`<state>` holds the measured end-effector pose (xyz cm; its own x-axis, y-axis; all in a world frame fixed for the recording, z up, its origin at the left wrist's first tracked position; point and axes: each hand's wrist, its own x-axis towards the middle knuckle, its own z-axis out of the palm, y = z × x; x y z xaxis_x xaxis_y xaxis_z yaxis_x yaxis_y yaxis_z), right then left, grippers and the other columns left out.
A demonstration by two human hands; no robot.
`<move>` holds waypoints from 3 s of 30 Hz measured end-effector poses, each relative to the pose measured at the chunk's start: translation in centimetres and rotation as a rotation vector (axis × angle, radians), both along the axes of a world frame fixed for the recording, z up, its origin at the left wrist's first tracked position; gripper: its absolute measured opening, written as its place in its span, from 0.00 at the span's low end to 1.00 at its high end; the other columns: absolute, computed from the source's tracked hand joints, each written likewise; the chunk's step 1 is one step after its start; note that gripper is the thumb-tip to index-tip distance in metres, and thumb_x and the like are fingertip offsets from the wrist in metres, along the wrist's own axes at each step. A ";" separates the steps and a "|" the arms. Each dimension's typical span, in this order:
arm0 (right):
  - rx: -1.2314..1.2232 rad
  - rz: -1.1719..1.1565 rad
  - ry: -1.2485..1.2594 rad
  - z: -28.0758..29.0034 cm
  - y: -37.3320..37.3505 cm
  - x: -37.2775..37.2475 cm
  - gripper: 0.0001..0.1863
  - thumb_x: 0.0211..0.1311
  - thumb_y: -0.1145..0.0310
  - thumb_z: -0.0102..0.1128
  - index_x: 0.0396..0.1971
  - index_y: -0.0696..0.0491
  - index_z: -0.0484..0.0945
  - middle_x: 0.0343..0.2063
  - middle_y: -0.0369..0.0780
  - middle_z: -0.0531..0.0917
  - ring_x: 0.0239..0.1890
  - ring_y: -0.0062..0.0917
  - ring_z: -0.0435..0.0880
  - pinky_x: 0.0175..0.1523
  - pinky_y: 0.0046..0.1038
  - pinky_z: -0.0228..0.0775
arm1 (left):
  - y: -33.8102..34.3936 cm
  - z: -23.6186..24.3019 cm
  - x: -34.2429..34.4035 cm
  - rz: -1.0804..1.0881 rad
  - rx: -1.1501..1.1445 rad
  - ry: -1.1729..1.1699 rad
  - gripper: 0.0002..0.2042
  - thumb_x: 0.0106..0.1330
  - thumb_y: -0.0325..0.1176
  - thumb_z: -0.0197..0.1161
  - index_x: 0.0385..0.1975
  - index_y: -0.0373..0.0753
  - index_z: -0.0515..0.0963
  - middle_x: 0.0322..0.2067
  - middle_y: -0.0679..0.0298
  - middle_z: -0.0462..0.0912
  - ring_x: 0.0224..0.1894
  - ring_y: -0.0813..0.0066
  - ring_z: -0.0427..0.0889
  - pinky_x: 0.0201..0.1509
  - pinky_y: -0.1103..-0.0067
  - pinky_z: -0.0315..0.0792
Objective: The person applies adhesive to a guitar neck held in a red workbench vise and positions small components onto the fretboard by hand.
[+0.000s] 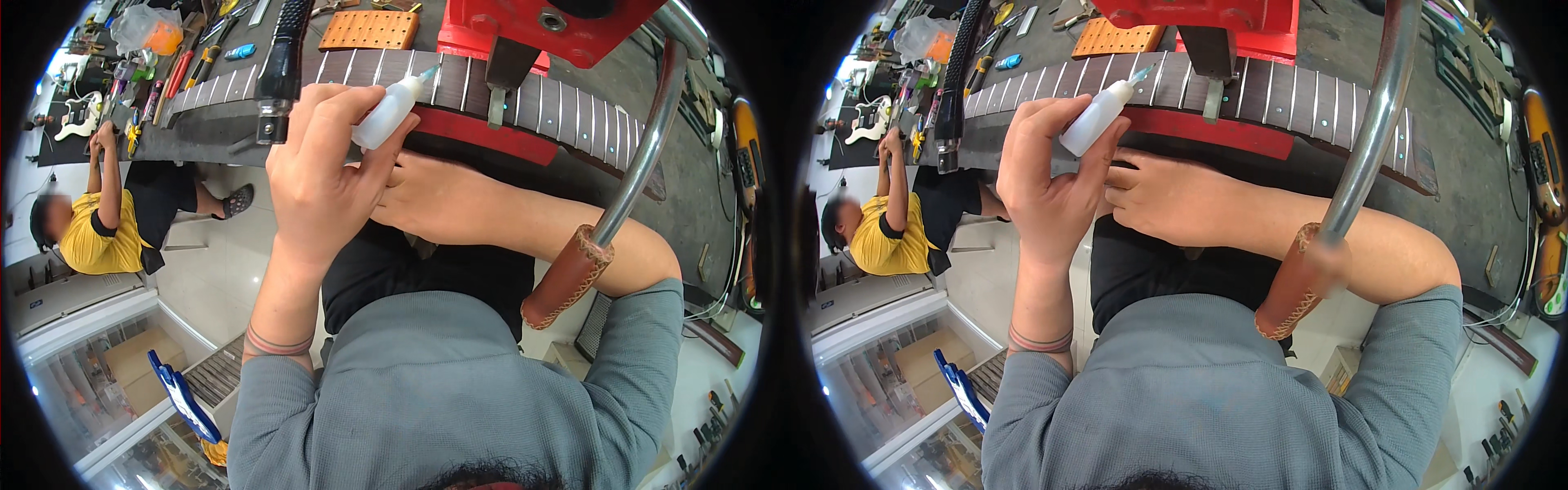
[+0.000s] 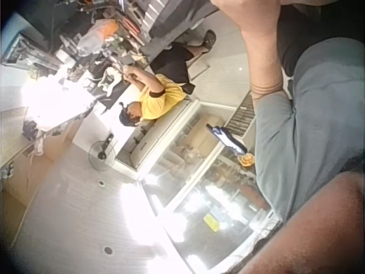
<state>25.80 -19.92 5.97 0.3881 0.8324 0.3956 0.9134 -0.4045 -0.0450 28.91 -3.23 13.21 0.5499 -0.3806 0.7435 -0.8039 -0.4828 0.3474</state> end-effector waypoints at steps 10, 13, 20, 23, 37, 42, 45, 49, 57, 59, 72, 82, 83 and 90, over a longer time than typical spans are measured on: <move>0.003 0.013 0.064 0.2 -0.2 0.0 0.14 0.65 0.67 0.58 0.45 0.56 0.86 0.55 0.38 0.85 0.69 0.35 0.76 0.84 0.42 0.58 | -0.1 0.0 1.5 0.001 0.113 -0.158 0.19 0.55 0.20 0.84 0.45 0.33 0.84 0.37 0.56 0.88 0.36 0.63 0.86 0.39 0.72 0.80; -0.045 0.018 0.062 0.3 -0.2 -0.1 0.16 0.68 0.67 0.56 0.50 0.57 0.84 0.57 0.40 0.84 0.69 0.37 0.76 0.82 0.41 0.62 | -0.2 0.2 1.6 -0.018 0.122 -0.153 0.19 0.55 0.20 0.84 0.45 0.33 0.84 0.37 0.56 0.87 0.35 0.63 0.85 0.39 0.72 0.79; -0.052 0.015 0.065 0.3 -0.2 -0.1 0.15 0.68 0.67 0.56 0.49 0.57 0.84 0.56 0.40 0.85 0.70 0.37 0.76 0.81 0.39 0.62 | -0.3 0.4 1.6 -0.025 0.141 -0.129 0.20 0.54 0.19 0.84 0.46 0.33 0.84 0.36 0.57 0.86 0.35 0.64 0.85 0.38 0.72 0.79; -0.020 0.009 0.039 0.1 -0.2 -0.1 0.15 0.68 0.67 0.56 0.48 0.57 0.84 0.56 0.41 0.85 0.69 0.36 0.76 0.81 0.39 0.63 | -0.2 0.5 1.4 -0.017 0.153 -0.135 0.20 0.54 0.19 0.84 0.46 0.33 0.85 0.36 0.57 0.86 0.35 0.63 0.85 0.38 0.72 0.79; -0.004 0.004 0.069 0.4 -0.5 -0.1 0.15 0.69 0.67 0.57 0.50 0.56 0.83 0.58 0.42 0.82 0.68 0.39 0.76 0.78 0.39 0.66 | 0.2 1.3 0.1 0.006 0.209 -0.107 0.20 0.54 0.21 0.85 0.46 0.33 0.85 0.36 0.57 0.85 0.35 0.63 0.85 0.37 0.72 0.79; -0.020 0.027 0.040 0.1 -0.3 0.0 0.13 0.68 0.67 0.57 0.47 0.55 0.83 0.53 0.38 0.85 0.65 0.35 0.78 0.79 0.39 0.65 | 0.6 1.2 -0.3 0.010 0.209 -0.129 0.20 0.54 0.21 0.85 0.46 0.33 0.85 0.36 0.57 0.86 0.35 0.63 0.86 0.37 0.72 0.79; 0.031 0.018 0.019 -0.3 -0.2 -0.1 0.12 0.59 0.64 0.62 0.37 0.53 0.90 0.47 0.32 0.88 0.66 0.30 0.76 0.85 0.39 0.57 | 0.7 1.2 -0.6 -0.007 0.205 -0.124 0.19 0.54 0.21 0.85 0.46 0.33 0.86 0.36 0.57 0.86 0.36 0.63 0.86 0.38 0.72 0.79; 0.037 0.028 0.055 -0.3 -0.1 -0.1 0.12 0.57 0.64 0.64 0.36 0.53 0.89 0.46 0.32 0.88 0.65 0.30 0.76 0.85 0.38 0.57 | 1.0 1.4 -1.2 0.011 0.230 -0.097 0.20 0.53 0.21 0.85 0.46 0.33 0.86 0.37 0.57 0.87 0.36 0.63 0.86 0.39 0.72 0.80; 0.040 0.018 -0.032 -0.5 -0.2 -0.2 0.11 0.60 0.63 0.63 0.35 0.52 0.90 0.46 0.32 0.89 0.65 0.29 0.76 0.84 0.39 0.57 | 1.2 1.6 -1.9 0.025 0.243 -0.085 0.20 0.53 0.22 0.86 0.46 0.33 0.86 0.38 0.56 0.87 0.38 0.62 0.87 0.40 0.72 0.81; -0.008 0.000 -0.049 -0.5 -0.1 -0.2 0.11 0.61 0.63 0.62 0.35 0.52 0.90 0.46 0.31 0.89 0.64 0.29 0.76 0.84 0.39 0.57 | 1.4 1.5 -1.9 0.016 0.235 -0.094 0.20 0.53 0.22 0.86 0.45 0.33 0.86 0.38 0.56 0.87 0.38 0.61 0.88 0.41 0.72 0.81; -0.008 -0.014 -0.063 -0.9 0.1 -0.2 0.09 0.61 0.64 0.62 0.34 0.49 0.89 0.42 0.29 0.88 0.60 0.26 0.78 0.84 0.37 0.58 | 1.6 1.6 -2.6 0.031 0.242 -0.099 0.20 0.52 0.24 0.86 0.44 0.32 0.87 0.38 0.57 0.87 0.37 0.62 0.86 0.40 0.72 0.80; 0.022 0.002 -0.057 -1.1 0.0 -0.1 0.09 0.60 0.66 0.61 0.33 0.50 0.89 0.39 0.30 0.87 0.58 0.26 0.79 0.87 0.39 0.54 | 1.8 1.9 -3.0 0.033 0.240 -0.089 0.20 0.51 0.24 0.87 0.43 0.32 0.87 0.36 0.57 0.86 0.36 0.63 0.86 0.38 0.73 0.78; 0.037 0.010 -0.033 -1.1 0.0 -0.1 0.09 0.60 0.66 0.61 0.33 0.50 0.89 0.40 0.30 0.87 0.58 0.26 0.79 0.87 0.39 0.53 | 1.8 1.9 -3.0 0.032 0.238 -0.091 0.20 0.51 0.24 0.87 0.43 0.32 0.87 0.36 0.57 0.86 0.36 0.63 0.86 0.38 0.73 0.78; -0.024 0.003 -0.032 -0.7 -0.1 -0.2 0.09 0.61 0.67 0.61 0.34 0.51 0.89 0.41 0.30 0.88 0.61 0.26 0.79 0.88 0.40 0.52 | 1.8 2.2 -3.4 0.026 0.244 -0.079 0.19 0.51 0.24 0.87 0.43 0.32 0.87 0.36 0.56 0.87 0.36 0.62 0.86 0.38 0.73 0.78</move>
